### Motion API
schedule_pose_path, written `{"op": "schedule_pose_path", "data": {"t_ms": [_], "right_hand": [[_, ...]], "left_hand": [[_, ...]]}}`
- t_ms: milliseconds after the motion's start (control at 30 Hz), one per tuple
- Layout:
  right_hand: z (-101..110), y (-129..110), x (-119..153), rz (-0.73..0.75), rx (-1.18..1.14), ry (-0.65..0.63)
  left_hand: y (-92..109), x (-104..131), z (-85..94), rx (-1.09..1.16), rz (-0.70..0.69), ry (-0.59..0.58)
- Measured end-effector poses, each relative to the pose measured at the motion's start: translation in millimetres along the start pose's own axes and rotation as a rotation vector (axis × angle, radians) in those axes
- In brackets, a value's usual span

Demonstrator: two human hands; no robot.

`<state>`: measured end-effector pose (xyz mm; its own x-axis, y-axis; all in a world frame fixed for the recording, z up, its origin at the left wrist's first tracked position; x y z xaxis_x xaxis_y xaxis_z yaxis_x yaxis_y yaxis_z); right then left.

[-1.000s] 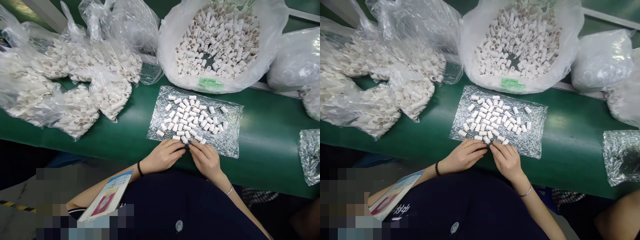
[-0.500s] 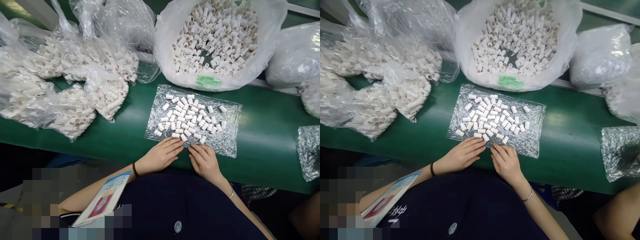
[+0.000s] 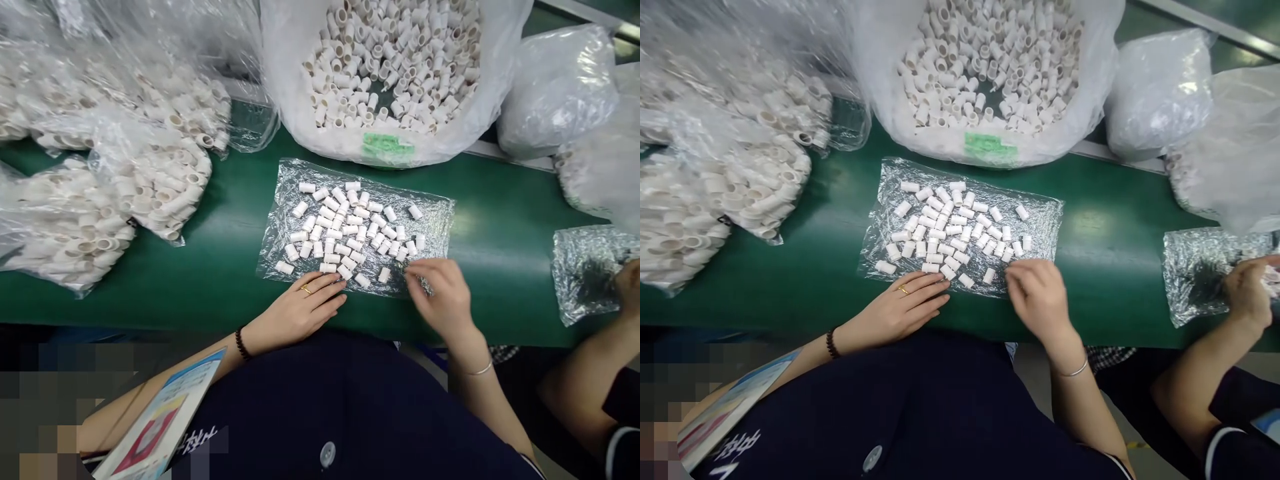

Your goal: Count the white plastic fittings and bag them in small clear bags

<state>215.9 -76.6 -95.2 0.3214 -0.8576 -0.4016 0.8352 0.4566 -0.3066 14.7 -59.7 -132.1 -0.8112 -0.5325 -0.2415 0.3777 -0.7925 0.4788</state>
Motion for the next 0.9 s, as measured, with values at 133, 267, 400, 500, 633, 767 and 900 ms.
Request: {"op": "schedule_pose_path", "data": {"t_ms": [133, 267, 400, 500, 633, 767, 900], "right_hand": [[8.1, 44.2, -8.4, -0.067, 0.115, -0.091], [-11.4, 49.1, -18.7, 0.0, 0.027, -0.189], [-19.9, 57.9, -23.7, 0.015, 0.005, -0.175], [-18.0, 75.2, -23.8, -0.032, 0.031, -0.109], [-12.8, 90.1, -29.9, -0.082, -0.008, 0.003], [-22.6, 82.1, -47.3, 0.031, -0.125, -0.086], [-36.1, 77.9, -58.0, 0.11, -0.147, -0.193]], "left_hand": [[3.9, -5.5, 0.3, -0.019, -0.03, 0.038], [2.9, -5.3, 2.9, -0.032, -0.013, 0.052], [2.6, -5.3, 5.0, -0.019, -0.02, 0.059], [1.2, -6.6, 5.7, 0.004, -0.014, 0.07], [-0.2, -7.9, 4.3, 0.024, -0.006, 0.05], [-1.2, -8.8, 4.1, 0.037, 0.0, 0.039], [-2.5, -8.0, 3.0, 0.047, 0.006, 0.035]]}}
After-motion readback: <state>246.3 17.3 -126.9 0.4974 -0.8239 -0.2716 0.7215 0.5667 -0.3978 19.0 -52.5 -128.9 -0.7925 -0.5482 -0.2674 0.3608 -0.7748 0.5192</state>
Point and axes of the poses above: each hand's wrist, its own x-axis away from the middle knuckle, its own z-axis out of the back of the hand, y = z × x, the point moved 8 cm from there along -x, towards the middle knuckle, and after that the axes turned 10 degrees about z, right-handed, at the moved point
